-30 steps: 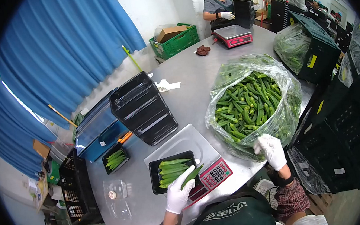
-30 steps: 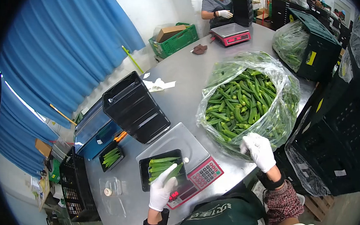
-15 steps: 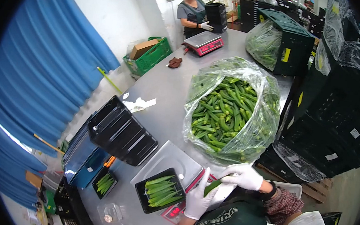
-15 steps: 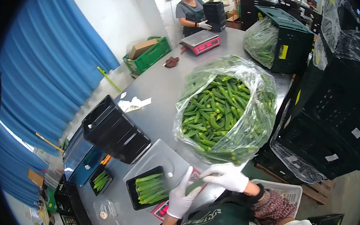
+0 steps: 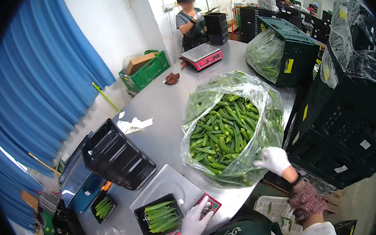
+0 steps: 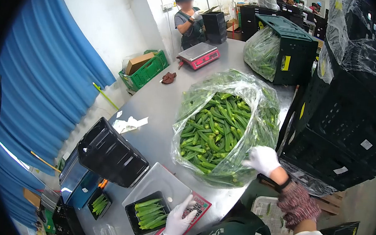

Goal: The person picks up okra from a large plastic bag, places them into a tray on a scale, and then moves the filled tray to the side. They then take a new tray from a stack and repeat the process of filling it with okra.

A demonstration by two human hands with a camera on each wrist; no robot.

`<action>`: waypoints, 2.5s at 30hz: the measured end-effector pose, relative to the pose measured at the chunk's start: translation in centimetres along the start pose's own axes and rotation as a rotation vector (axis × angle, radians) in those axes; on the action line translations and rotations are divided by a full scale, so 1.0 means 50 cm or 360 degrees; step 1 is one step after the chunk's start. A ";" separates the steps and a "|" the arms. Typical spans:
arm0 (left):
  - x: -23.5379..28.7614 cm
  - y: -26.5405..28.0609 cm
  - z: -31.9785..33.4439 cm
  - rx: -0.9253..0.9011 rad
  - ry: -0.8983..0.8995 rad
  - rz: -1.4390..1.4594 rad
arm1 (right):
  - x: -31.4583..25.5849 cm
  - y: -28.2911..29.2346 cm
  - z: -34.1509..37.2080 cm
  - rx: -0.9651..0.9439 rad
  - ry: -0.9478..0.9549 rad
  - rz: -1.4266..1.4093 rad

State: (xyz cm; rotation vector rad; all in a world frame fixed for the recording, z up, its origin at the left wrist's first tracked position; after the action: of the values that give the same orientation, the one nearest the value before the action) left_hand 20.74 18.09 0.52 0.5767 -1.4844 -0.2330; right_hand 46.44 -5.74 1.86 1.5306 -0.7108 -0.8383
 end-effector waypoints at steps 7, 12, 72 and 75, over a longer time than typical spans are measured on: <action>0.012 0.012 0.026 0.0105 0.0105 -0.0037 | -0.119 -0.104 -0.274 0.0503 0.0426 0.0106; 0.006 0.021 0.017 0.0218 0.0216 0.0298 | -0.103 -0.118 -0.296 0.0376 0.0164 -0.0633; -0.495 0.543 0.456 0.2092 0.0613 0.1141 | -0.856 0.111 -0.459 0.0656 0.1845 -0.0001; -0.569 0.640 0.466 0.2253 0.0621 0.1033 | -0.867 0.126 -0.456 0.0556 0.1739 0.0110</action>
State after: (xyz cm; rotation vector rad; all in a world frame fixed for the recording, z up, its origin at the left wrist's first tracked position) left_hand -11.05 53.90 -8.66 1.0910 -1.1840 1.4632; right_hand 41.46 41.83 14.20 1.9480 -0.0783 0.2530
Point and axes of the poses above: each hand's wrist, its own z-axis away from the middle knuckle, its own y-axis out of the back of the hand, x = y × z, the point moved 3 cm from there along -z, towards the middle knuckle, and after that the axes turned 6 degrees about z, right-handed, at the moved point
